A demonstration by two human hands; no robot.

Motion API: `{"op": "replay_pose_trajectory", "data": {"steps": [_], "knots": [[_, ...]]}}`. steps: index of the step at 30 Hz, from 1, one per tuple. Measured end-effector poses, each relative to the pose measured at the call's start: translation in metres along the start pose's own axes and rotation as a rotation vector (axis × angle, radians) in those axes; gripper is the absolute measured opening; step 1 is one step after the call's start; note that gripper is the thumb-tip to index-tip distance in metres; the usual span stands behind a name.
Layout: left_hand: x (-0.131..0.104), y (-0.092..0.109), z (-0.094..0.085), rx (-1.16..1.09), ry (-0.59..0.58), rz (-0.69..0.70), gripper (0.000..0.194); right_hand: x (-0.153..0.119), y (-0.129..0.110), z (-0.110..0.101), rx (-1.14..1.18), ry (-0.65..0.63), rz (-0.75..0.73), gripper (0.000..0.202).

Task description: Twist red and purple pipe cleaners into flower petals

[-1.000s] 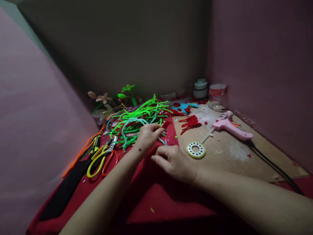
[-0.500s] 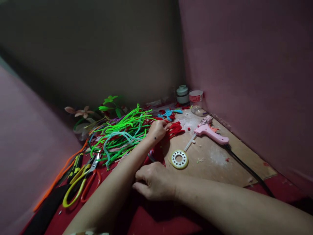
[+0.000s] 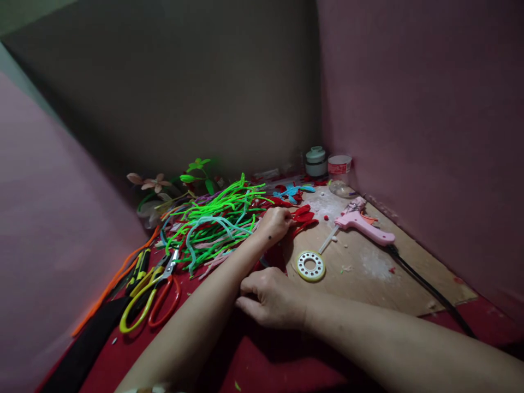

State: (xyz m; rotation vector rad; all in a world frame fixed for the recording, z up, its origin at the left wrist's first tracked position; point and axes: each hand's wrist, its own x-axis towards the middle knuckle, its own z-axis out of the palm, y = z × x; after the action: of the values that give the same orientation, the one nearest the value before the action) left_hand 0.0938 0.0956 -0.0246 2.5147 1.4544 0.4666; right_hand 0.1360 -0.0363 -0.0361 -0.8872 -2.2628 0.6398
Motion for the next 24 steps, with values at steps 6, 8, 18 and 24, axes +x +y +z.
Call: {"op": "replay_pose_trajectory", "data": {"steps": [6, 8, 18, 24], "knots": [[-0.003, -0.005, -0.001, -0.058, 0.080, 0.002, 0.018, 0.002, 0.001, 0.001, 0.016, 0.010, -0.004, 0.020], [-0.003, -0.004, 0.000, -0.070, 0.097, 0.007, 0.017, 0.002, 0.001, 0.001, 0.003, 0.021, -0.002, 0.021], [-0.010, 0.000, -0.005, -0.046, 0.117, 0.058, 0.016, -0.001, 0.001, -0.001, 0.038, 0.015, 0.019, 0.020], [-0.052, -0.003, -0.018, -0.021, 0.114, 0.061, 0.018, -0.004, 0.001, 0.001, 0.079, 0.040, 0.008, 0.021]]}}
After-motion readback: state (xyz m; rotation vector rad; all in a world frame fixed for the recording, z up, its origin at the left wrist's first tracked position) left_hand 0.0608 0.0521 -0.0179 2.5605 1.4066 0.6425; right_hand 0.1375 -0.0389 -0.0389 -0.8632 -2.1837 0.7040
